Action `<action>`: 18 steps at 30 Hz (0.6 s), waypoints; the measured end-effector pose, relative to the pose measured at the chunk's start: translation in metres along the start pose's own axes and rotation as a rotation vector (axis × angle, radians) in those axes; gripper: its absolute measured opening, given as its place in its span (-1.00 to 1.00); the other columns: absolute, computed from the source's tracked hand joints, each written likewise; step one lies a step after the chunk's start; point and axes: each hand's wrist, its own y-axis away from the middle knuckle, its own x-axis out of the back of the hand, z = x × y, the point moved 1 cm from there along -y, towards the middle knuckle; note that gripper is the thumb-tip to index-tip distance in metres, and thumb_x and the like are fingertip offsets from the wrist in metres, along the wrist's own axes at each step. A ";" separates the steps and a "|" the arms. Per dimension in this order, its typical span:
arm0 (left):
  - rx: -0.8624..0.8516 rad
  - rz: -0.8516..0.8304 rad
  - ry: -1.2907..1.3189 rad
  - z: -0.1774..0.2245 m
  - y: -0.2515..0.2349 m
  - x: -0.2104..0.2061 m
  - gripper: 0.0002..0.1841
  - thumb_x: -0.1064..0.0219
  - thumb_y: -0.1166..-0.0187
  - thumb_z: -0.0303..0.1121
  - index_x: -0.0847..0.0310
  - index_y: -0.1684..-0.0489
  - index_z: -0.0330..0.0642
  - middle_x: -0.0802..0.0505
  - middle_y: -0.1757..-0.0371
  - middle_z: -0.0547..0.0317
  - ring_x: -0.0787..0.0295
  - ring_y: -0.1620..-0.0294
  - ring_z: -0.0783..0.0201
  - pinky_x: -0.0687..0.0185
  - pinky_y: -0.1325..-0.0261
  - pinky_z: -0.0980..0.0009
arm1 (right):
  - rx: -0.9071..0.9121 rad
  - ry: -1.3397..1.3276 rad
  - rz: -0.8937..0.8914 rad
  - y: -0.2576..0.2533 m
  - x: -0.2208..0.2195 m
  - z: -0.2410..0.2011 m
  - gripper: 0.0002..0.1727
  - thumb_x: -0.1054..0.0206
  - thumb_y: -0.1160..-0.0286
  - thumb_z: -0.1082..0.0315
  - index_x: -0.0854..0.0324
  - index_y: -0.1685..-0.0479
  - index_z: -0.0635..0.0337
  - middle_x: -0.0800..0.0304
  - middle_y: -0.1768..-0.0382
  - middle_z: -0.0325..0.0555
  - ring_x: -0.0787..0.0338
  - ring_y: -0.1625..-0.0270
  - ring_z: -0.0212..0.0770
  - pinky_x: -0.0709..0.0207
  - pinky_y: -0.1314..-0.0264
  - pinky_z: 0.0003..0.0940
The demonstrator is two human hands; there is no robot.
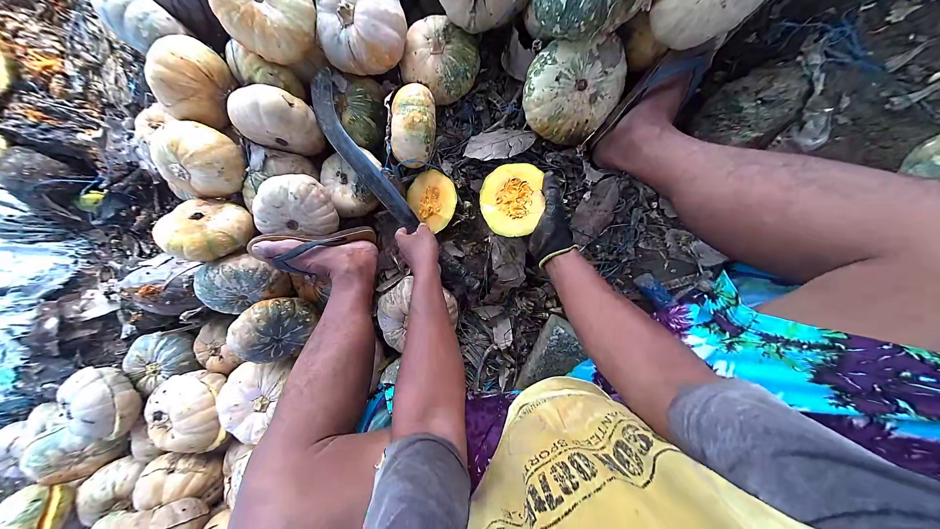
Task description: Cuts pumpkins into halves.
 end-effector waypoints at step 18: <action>0.486 -0.078 1.227 0.023 0.019 -0.073 -0.61 -0.10 -0.86 -0.15 -0.30 -0.46 -0.18 -0.74 -0.06 -0.07 -0.83 0.10 0.15 -0.83 0.00 0.32 | 0.140 -0.351 -0.083 -0.012 -0.025 -0.049 -0.32 0.05 -0.81 -0.21 -0.21 -0.78 -0.07 -0.49 -0.61 0.03 -0.52 -0.63 0.03 -0.49 -0.59 0.26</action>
